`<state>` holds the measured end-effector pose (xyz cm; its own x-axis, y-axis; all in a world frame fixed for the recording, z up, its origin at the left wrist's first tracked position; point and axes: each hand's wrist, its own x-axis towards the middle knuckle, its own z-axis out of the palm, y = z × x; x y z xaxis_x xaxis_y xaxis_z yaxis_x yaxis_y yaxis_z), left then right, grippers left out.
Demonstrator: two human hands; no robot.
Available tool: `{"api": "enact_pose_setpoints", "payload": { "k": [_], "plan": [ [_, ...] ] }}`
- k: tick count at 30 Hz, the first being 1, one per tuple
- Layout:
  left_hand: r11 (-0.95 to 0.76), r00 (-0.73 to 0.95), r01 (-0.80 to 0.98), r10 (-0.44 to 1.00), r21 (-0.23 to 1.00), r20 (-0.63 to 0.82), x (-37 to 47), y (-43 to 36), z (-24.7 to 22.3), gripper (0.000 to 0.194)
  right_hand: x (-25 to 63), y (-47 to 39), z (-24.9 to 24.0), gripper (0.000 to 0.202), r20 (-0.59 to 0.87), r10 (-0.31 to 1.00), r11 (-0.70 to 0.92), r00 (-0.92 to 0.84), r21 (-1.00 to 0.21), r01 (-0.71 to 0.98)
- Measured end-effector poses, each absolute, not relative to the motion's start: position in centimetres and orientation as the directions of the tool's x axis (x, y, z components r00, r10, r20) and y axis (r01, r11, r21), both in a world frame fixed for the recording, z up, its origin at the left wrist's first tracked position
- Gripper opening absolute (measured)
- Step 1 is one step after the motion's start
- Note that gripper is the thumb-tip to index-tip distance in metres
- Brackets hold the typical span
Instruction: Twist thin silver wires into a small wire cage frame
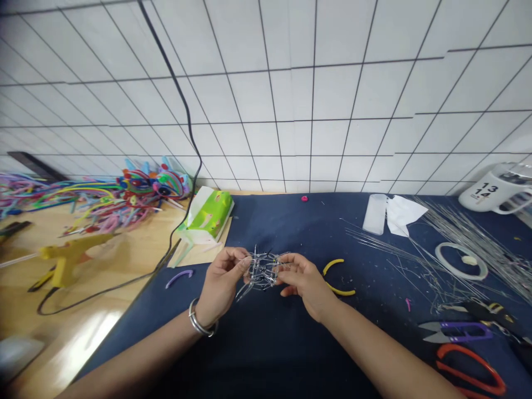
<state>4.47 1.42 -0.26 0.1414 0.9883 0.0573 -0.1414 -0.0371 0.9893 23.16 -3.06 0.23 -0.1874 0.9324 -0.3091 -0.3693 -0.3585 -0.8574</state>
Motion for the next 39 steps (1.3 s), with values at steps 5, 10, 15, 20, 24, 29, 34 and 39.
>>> {"api": "enact_pose_setpoints", "payload": {
  "k": [5, 10, 15, 20, 24, 29, 34, 39],
  "plan": [
    [-0.118, 0.198, -0.058, 0.972, 0.991, 0.127, 4.7, 0.8, 0.2, 0.012, 23.1, -3.2, 0.1, 0.028, -0.274, 0.936, -0.347, -0.221, -0.827, -0.443],
    [-0.16, 0.221, -0.02, 0.962, 0.987, 0.161, 4.9, 0.3, 0.5, 0.013, 23.2, -3.1, -0.4, 0.033, -0.288, 0.931, -0.36, -0.224, -0.821, -0.444],
    [-0.19, 0.248, 0.01, 0.952, 0.982, 0.181, 4.8, 0.0, 0.3, 0.012, 23.0, -3.2, -0.5, 0.034, -0.303, 0.932, -0.358, -0.199, -0.854, -0.376],
    [-0.221, 0.274, 0.023, 0.939, 0.975, 0.207, 4.6, 0.0, 0.1, 0.01, 23.6, -2.8, -0.2, 0.03, -0.285, 0.942, -0.323, -0.18, -0.914, -0.246],
    [-0.341, 0.314, 0.089, 0.901, 0.936, 0.299, 4.1, 0.2, 0.0, 0.009, 25.0, -2.2, 0.1, 0.03, -0.229, 0.959, -0.244, -0.167, -0.967, -0.075],
    [-0.52, 0.43, 0.147, 0.8, 0.841, 0.419, 3.5, 0.5, 0.0, 0.013, 26.1, -2.2, 0.9, 0.025, -0.11, 0.981, -0.082, -0.162, -0.982, 0.172],
    [-0.521, 0.449, 0.142, 0.792, 0.842, 0.414, 3.2, 1.0, 0.0, 0.013, 26.1, -2.5, 1.5, 0.024, -0.029, 0.995, 0.003, -0.094, -0.947, 0.321],
    [-0.386, 0.393, 0.099, 0.862, 0.917, 0.32, 3.2, 1.5, -0.1, 0.008, 26.0, -2.3, 1.7, 0.022, -0.089, 0.993, -0.067, -0.072, -0.962, 0.265]
  ]
}}
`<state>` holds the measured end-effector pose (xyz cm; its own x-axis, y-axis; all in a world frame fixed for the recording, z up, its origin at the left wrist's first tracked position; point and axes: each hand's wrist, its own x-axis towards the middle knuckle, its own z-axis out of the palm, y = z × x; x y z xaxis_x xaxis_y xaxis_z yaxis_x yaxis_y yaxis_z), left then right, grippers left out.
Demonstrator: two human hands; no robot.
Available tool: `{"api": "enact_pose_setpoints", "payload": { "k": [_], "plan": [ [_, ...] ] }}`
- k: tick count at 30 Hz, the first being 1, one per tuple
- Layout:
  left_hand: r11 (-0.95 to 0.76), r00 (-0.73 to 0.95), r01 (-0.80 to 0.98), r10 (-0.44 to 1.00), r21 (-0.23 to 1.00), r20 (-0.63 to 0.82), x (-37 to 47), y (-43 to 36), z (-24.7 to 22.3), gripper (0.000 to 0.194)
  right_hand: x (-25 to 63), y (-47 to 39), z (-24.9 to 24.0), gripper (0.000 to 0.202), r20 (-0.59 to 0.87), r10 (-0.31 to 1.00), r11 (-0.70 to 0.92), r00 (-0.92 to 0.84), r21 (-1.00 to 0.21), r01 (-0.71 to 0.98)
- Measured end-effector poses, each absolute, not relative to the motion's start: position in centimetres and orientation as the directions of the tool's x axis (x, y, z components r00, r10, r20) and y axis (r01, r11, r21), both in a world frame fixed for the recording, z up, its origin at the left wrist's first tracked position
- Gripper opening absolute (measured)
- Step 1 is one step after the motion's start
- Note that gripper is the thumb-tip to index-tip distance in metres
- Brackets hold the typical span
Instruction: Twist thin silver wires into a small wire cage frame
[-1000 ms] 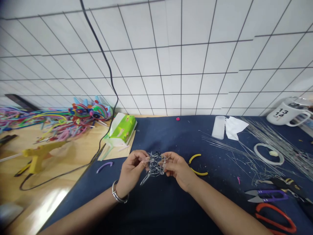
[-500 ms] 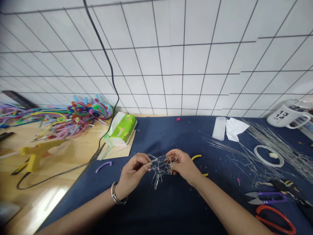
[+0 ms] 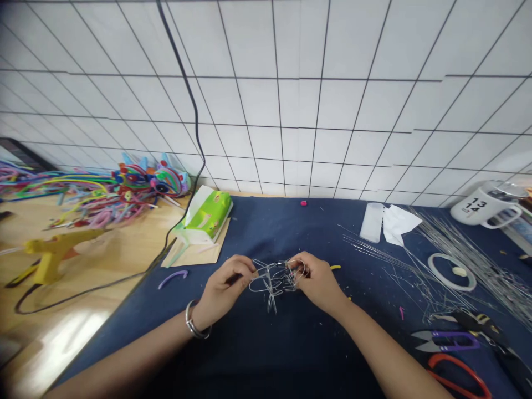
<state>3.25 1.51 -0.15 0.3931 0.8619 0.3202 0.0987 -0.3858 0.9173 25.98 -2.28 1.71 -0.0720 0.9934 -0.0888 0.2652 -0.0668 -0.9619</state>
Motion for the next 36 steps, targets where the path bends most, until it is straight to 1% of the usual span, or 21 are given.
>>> {"api": "enact_pose_setpoints", "payload": {
  "k": [2, 4, 6, 7, 9, 11, 12, 13, 14, 17, 21, 22, 24, 25, 26, 27, 28, 30, 31, 33, 36],
  "plan": [
    [-0.283, 0.412, 0.041, 0.879, 0.958, 0.242, 3.3, 1.8, -0.2, 0.005, 26.0, -2.1, 1.7, 0.023, -0.126, 0.989, -0.107, -0.072, -0.968, 0.227],
    [-0.174, 0.468, -0.042, 0.866, 0.984, 0.173, 3.3, 2.1, -0.2, 0.003, 26.3, -2.0, 1.5, 0.024, -0.144, 0.987, -0.125, -0.066, -0.965, 0.229],
    [-0.104, 0.522, -0.124, 0.839, 0.987, 0.155, 3.1, 2.4, -0.2, 0.015, 26.6, -1.8, 1.4, 0.027, -0.161, 0.986, -0.144, -0.053, -0.959, 0.245],
    [-0.098, 0.539, -0.157, 0.825, 0.983, 0.169, 3.1, 2.4, -0.2, 0.024, 26.7, -1.7, 1.4, 0.028, -0.175, 0.984, -0.159, -0.042, -0.956, 0.246],
    [-0.148, 0.555, -0.181, 0.801, 0.972, 0.225, 3.0, 2.3, -0.1, 0.046, 26.8, -1.6, 1.6, 0.029, -0.209, 0.978, -0.198, -0.024, -0.954, 0.226],
    [-0.247, 0.555, -0.146, 0.781, 0.958, 0.287, 3.0, 2.0, 0.0, 0.068, 26.5, -1.4, 2.2, 0.028, -0.242, 0.97, -0.236, -0.014, -0.954, 0.184],
    [-0.3, 0.551, -0.122, 0.773, 0.946, 0.316, 3.1, 1.8, 0.2, 0.074, 26.3, -1.4, 2.5, 0.026, -0.254, 0.967, -0.249, -0.014, -0.955, 0.162],
    [-0.347, 0.546, -0.101, 0.764, 0.932, 0.343, 3.2, 1.6, 0.3, 0.076, 26.1, -1.4, 2.9, 0.024, -0.261, 0.965, -0.256, -0.018, -0.957, 0.138],
    [-0.387, 0.536, -0.087, 0.759, 0.918, 0.37, 3.3, 1.4, 0.5, 0.072, 25.8, -1.4, 3.4, 0.023, -0.26, 0.965, -0.256, -0.025, -0.96, 0.113],
    [-0.47, 0.48, -0.066, 0.758, 0.88, 0.441, 3.2, 1.0, 1.2, 0.051, 25.2, -1.5, 4.6, 0.02, -0.231, 0.972, -0.229, -0.048, -0.973, 0.044],
    [-0.494, 0.423, -0.059, 0.775, 0.867, 0.47, 2.7, 0.9, 2.2, 0.03, 24.9, -1.6, 5.5, 0.023, -0.204, 0.978, -0.204, -0.053, -0.979, -0.003],
    [-0.484, 0.377, -0.087, 0.793, 0.871, 0.478, 2.7, 0.9, 2.4, 0.026, 24.9, -1.6, 5.6, 0.024, -0.2, 0.978, -0.201, -0.055, -0.98, -0.005],
    [-0.47, 0.225, -0.157, 0.839, 0.869, 0.495, 2.6, 0.8, 2.6, 0.018, 25.1, -1.6, 5.8, 0.024, -0.19, 0.98, -0.191, -0.059, -0.982, -0.009],
    [-0.475, 0.157, -0.171, 0.852, 0.863, 0.5, 2.6, 0.8, 2.7, 0.014, 25.1, -1.7, 5.9, 0.023, -0.185, 0.981, -0.186, -0.062, -0.983, -0.013],
    [-0.484, 0.125, -0.159, 0.855, 0.86, 0.504, 2.6, 0.7, 2.8, 0.011, 25.2, -1.7, 6.1, 0.023, -0.179, 0.982, -0.181, -0.067, -0.983, -0.018],
    [-0.492, 0.135, -0.123, 0.852, 0.862, 0.505, 2.7, 0.7, 3.0, 0.008, 25.3, -1.7, 6.3, 0.023, -0.173, 0.982, -0.175, -0.071, -0.984, -0.023],
    [-0.492, 0.181, -0.077, 0.848, 0.867, 0.498, 2.9, 0.6, 3.2, 0.007, 25.3, -1.7, 6.5, 0.023, -0.166, 0.983, -0.169, -0.075, -0.985, -0.027],
    [-0.454, 0.294, -0.013, 0.85, 0.891, 0.437, 3.4, 0.4, 3.5, 0.012, 25.4, -1.6, 6.9, 0.023, -0.149, 0.985, -0.152, -0.083, -0.988, -0.023],
    [-0.412, 0.33, -0.016, 0.858, 0.911, 0.394, 3.8, 0.4, 3.7, 0.017, 25.4, -1.5, 7.1, 0.022, -0.139, 0.987, -0.141, -0.085, -0.99, -0.016],
    [-0.298, 0.36, -0.101, 0.878, 0.949, 0.314, 4.8, 0.4, 4.0, 0.021, 25.4, -1.2, 7.5, 0.022, -0.118, 0.989, -0.117, -0.086, -0.993, 0.014],
    [-0.121, 0.346, -0.322, 0.908, 0.939, 0.236, 6.6, 1.0, 4.5, 0.015, 25.8, -0.6, 8.2, 0.023, -0.085, 0.994, -0.08, -0.066, -0.993, 0.084]
  ]
}}
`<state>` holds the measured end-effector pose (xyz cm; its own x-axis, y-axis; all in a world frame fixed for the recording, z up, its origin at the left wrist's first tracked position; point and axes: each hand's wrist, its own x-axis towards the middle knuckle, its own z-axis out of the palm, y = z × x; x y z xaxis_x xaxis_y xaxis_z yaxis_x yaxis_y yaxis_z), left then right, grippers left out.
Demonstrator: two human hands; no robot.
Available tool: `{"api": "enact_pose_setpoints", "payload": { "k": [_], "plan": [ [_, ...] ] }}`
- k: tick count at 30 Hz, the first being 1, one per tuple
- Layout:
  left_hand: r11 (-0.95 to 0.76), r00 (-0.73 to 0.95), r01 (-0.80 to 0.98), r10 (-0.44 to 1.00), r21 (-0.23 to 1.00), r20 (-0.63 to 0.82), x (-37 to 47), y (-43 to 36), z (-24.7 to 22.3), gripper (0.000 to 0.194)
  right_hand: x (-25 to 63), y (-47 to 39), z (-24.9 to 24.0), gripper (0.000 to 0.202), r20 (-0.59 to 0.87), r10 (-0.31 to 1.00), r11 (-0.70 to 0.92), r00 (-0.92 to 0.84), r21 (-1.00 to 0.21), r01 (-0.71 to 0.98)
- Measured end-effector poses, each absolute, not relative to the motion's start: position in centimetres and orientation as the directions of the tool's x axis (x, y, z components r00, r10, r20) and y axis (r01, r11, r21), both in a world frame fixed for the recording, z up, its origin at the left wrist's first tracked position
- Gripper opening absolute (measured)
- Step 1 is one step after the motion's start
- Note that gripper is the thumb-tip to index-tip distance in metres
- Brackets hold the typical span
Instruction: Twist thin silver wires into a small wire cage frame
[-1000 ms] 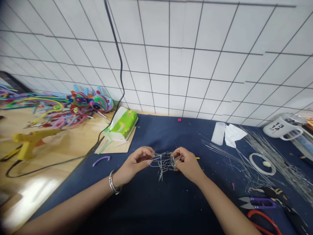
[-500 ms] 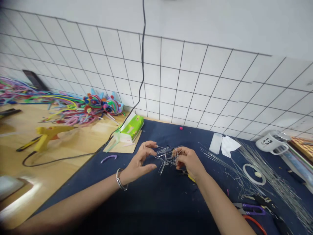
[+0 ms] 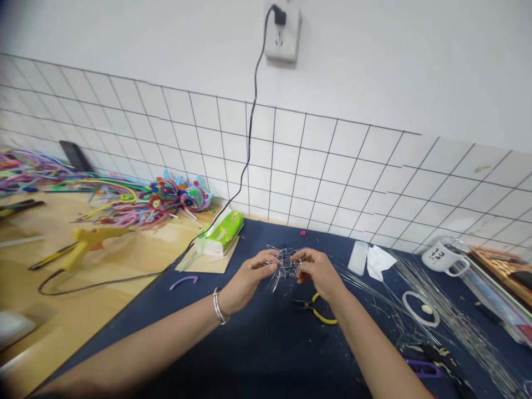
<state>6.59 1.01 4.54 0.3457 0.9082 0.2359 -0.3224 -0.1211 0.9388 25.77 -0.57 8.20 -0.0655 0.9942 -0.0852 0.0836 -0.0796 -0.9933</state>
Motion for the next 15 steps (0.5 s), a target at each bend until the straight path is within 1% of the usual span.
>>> {"api": "enact_pose_setpoints", "payload": {
  "k": [2, 4, 6, 8, 11, 15],
  "plan": [
    [-0.057, 0.295, -0.394, 0.937, 0.917, 0.185, 7.6, 1.8, 5.1, 0.013, 26.5, 0.0, 8.7, 0.022, -0.063, 0.997, -0.058, -0.038, -0.991, 0.121],
    [-0.078, 0.217, -0.423, 0.959, 0.903, 0.184, 8.4, 2.8, 5.7, 0.011, 27.4, 0.6, 9.3, 0.02, -0.041, 0.999, -0.04, -0.002, -0.989, 0.14],
    [-0.138, 0.158, -0.428, 0.962, 0.893, 0.224, 9.1, 4.0, 6.3, 0.009, 28.6, 1.4, 9.7, 0.015, -0.025, 0.999, -0.029, 0.032, -0.988, 0.153],
    [-0.173, 0.15, -0.426, 0.954, 0.888, 0.258, 9.8, 5.3, 6.8, 0.01, 29.6, 2.2, 9.8, 0.011, -0.028, 0.998, -0.036, 0.05, -0.987, 0.155],
    [-0.162, 0.182, -0.428, 0.948, 0.889, 0.26, 11.1, 7.3, 6.7, 0.011, 30.8, 3.8, 9.4, 0.011, -0.05, 0.996, -0.059, 0.069, -0.989, 0.135],
    [-0.164, 0.151, -0.44, 0.956, 0.883, 0.253, 12.2, 9.2, 5.0, 0.019, 31.7, 6.0, 8.1, 0.014, -0.067, 0.992, -0.077, 0.109, -0.993, 0.088]
  ]
}}
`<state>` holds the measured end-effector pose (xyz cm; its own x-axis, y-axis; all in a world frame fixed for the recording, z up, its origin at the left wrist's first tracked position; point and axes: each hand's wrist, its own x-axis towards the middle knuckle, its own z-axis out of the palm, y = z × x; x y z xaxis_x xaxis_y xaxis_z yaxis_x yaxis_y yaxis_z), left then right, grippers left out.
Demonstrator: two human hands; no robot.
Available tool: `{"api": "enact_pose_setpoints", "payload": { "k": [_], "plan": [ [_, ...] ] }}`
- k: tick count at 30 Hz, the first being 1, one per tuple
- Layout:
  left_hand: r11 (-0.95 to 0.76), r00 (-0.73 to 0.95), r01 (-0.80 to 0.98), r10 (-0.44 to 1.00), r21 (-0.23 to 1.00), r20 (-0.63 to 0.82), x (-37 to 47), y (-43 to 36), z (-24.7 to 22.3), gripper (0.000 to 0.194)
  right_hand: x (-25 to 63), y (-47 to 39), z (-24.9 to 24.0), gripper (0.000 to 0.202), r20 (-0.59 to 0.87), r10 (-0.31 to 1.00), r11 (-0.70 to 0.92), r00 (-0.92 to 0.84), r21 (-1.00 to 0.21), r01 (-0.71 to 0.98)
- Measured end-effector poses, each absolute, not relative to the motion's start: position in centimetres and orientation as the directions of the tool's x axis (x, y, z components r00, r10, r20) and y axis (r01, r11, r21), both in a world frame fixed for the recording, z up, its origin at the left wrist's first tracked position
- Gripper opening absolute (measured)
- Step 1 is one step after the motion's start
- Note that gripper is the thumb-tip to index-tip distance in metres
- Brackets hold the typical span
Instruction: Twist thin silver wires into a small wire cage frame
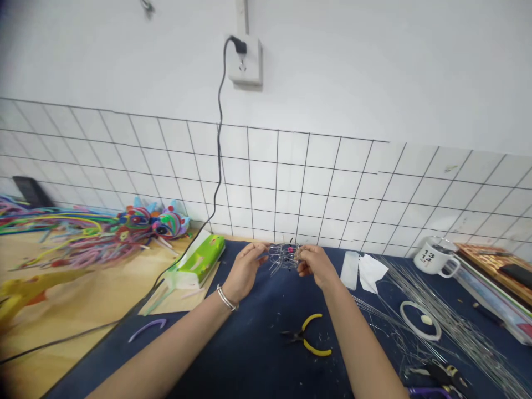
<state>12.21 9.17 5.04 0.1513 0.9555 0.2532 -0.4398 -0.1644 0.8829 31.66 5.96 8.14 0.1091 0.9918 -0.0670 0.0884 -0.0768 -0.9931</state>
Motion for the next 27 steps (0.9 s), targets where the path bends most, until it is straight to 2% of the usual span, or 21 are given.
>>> {"api": "enact_pose_setpoints", "payload": {
  "k": [4, 9, 12, 17, 19, 24, 27],
  "plan": [
    [-0.197, 0.105, -0.432, 0.958, 0.88, 0.266, 12.6, 9.3, 2.7, 0.023, 32.3, 7.3, 6.8, 0.016, -0.102, 0.986, -0.111, 0.132, -0.992, 0.057],
    [-0.299, 0.2, -0.355, 0.901, 0.886, 0.384, 13.0, 8.7, 1.3, 0.021, 32.6, 7.8, 5.4, 0.017, -0.147, 0.981, -0.154, 0.128, -0.987, 0.042],
    [-0.28, 0.172, -0.306, 0.924, 0.91, 0.342, 13.0, 9.2, 1.0, 0.014, 32.4, 7.9, 5.0, 0.017, -0.171, 0.981, -0.175, 0.094, -0.984, 0.039],
    [-0.246, 0.117, -0.34, 0.946, 0.907, 0.301, 12.3, 10.6, 1.2, 0.016, 31.9, 7.8, 4.9, 0.015, -0.186, 0.982, -0.187, 0.035, -0.982, 0.029],
    [-0.231, 0.158, -0.366, 0.939, 0.902, 0.305, 12.0, 10.7, 1.7, 0.015, 31.7, 7.7, 5.0, 0.016, -0.186, 0.982, -0.186, 0.021, -0.982, 0.017],
    [-0.059, 0.427, -0.501, 0.851, 0.863, 0.306, 11.4, 10.1, 2.9, 0.01, 31.3, 7.6, 5.3, 0.019, -0.192, 0.981, -0.192, -0.013, -0.981, -0.014],
    [-0.049, 0.467, -0.506, 0.824, 0.861, 0.321, 11.3, 9.9, 2.9, 0.014, 31.0, 7.5, 5.4, 0.019, -0.198, 0.98, -0.199, -0.03, -0.98, -0.031]
  ]
}}
